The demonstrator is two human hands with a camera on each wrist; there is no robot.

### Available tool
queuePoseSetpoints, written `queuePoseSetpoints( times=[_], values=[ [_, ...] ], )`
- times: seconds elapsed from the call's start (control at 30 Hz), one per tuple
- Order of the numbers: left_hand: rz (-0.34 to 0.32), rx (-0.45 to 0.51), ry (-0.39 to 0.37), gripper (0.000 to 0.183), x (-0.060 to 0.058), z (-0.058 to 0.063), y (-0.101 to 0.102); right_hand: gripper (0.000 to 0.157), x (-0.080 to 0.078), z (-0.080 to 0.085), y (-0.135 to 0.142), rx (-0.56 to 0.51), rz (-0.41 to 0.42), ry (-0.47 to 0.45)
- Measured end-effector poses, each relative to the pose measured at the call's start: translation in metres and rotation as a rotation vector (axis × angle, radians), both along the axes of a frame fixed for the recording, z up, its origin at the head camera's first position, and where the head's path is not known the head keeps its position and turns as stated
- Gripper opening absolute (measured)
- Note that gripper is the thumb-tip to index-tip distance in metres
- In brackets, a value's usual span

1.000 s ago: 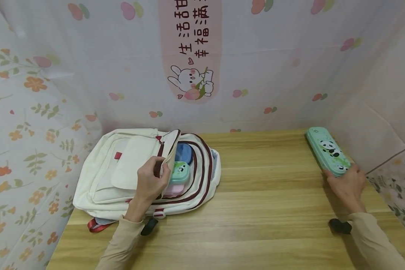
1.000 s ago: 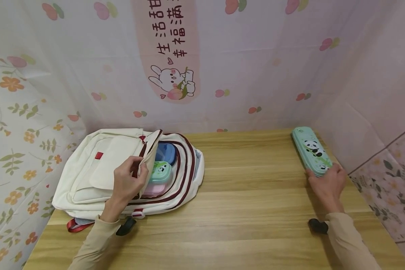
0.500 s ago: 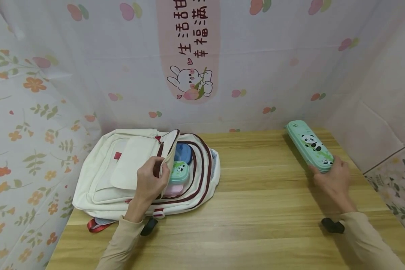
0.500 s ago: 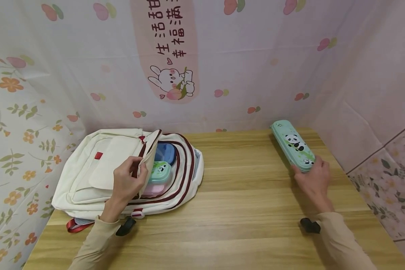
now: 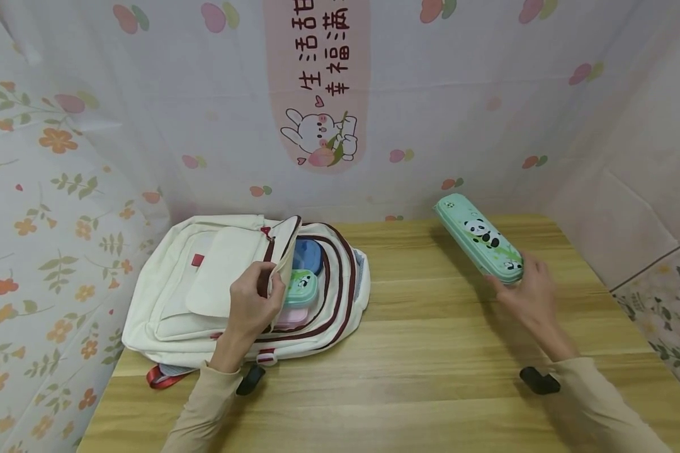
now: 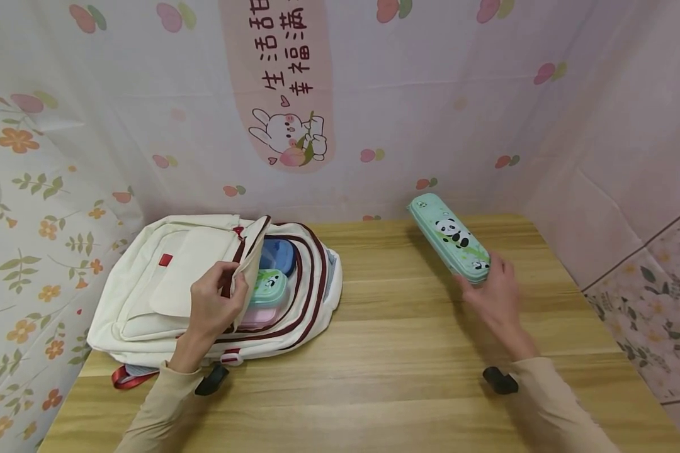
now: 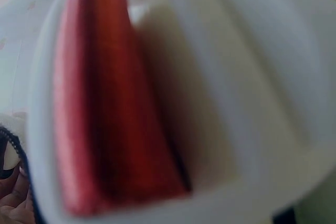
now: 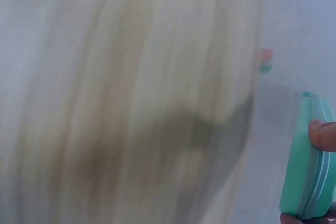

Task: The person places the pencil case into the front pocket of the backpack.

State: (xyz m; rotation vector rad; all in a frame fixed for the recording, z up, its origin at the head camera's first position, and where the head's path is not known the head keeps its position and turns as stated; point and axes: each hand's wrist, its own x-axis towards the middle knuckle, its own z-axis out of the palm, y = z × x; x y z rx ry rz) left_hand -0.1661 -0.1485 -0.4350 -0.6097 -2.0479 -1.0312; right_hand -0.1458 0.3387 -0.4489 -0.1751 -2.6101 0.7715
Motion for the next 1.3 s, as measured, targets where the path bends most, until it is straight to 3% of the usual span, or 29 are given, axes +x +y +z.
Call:
queuePoseSetpoints(
  times=[0.27,0.43,0.7,1.0,1.3],
  values=[
    [0.01,-0.004,-0.003,0.01,0.001,0.001,-0.001,0.075,-0.003,0.013,-0.032,0.005,0.097,0.087],
    [0.011,-0.015,-0.001,0.01,0.001,0.001,-0.002,0.073,-0.003,0.018,-0.046,0.001,0.151,0.09],
    [0.015,-0.015,0.024,0.01,-0.001,0.003,-0.002,0.074,-0.008,0.023,-0.069,0.003,0.302,0.036],
    [0.022,-0.005,0.036,0.012,-0.001,0.004,-0.001,0.074,-0.024,0.014,-0.102,-0.11,0.49,-0.004],
    [0.05,-0.017,0.02,0.011,-0.002,0.008,-0.003,0.08,-0.032,0.014,-0.129,-0.056,0.571,-0.082]
  ],
)
